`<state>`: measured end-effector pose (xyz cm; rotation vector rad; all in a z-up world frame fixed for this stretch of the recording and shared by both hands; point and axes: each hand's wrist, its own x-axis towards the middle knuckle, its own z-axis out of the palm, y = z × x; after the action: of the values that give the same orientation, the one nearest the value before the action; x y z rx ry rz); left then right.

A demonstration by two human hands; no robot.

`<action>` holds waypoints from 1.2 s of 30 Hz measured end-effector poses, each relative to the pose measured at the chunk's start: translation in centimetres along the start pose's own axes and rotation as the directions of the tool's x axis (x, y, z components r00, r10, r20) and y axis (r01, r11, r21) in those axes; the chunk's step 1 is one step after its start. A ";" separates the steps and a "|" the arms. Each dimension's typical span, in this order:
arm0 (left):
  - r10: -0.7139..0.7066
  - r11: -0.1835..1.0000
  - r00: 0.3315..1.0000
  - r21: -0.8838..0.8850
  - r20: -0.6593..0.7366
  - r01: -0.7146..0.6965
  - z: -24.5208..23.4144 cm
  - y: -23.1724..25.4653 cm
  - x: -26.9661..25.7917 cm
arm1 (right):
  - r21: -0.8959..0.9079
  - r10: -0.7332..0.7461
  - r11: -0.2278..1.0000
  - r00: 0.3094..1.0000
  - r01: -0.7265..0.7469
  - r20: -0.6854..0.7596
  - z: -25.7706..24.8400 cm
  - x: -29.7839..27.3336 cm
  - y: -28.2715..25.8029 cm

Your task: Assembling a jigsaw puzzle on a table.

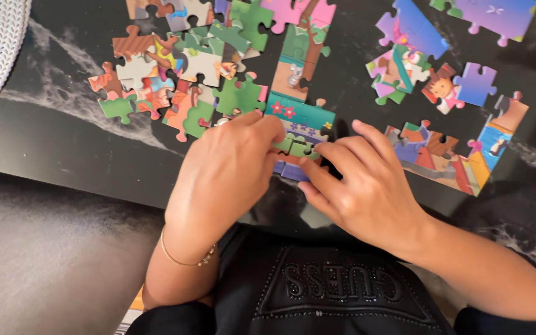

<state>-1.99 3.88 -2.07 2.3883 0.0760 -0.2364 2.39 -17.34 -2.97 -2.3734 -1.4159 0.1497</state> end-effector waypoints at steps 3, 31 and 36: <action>0.004 0.999 1.000 -0.049 0.004 -0.003 -0.2 -0.2 -0.1 | -0.043 0.014 0.999 0.999 -0.012 0.048 -0.2 0.6 -0.5; 0.040 0.996 0.995 0.072 0.089 -0.046 1.8 5.6 1.1 | -0.087 0.305 0.948 0.952 -0.305 -0.017 -4.1 -8.1 6.2; 0.099 0.992 0.986 0.064 0.131 -0.108 3.4 8.3 1.8 | 0.056 0.356 0.934 0.932 -0.352 -0.076 -3.0 -9.8 8.6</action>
<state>0.26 -4.55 0.60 2.4326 -0.1181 -0.3464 5.54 -30.32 -4.33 -2.5461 -0.9252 0.1671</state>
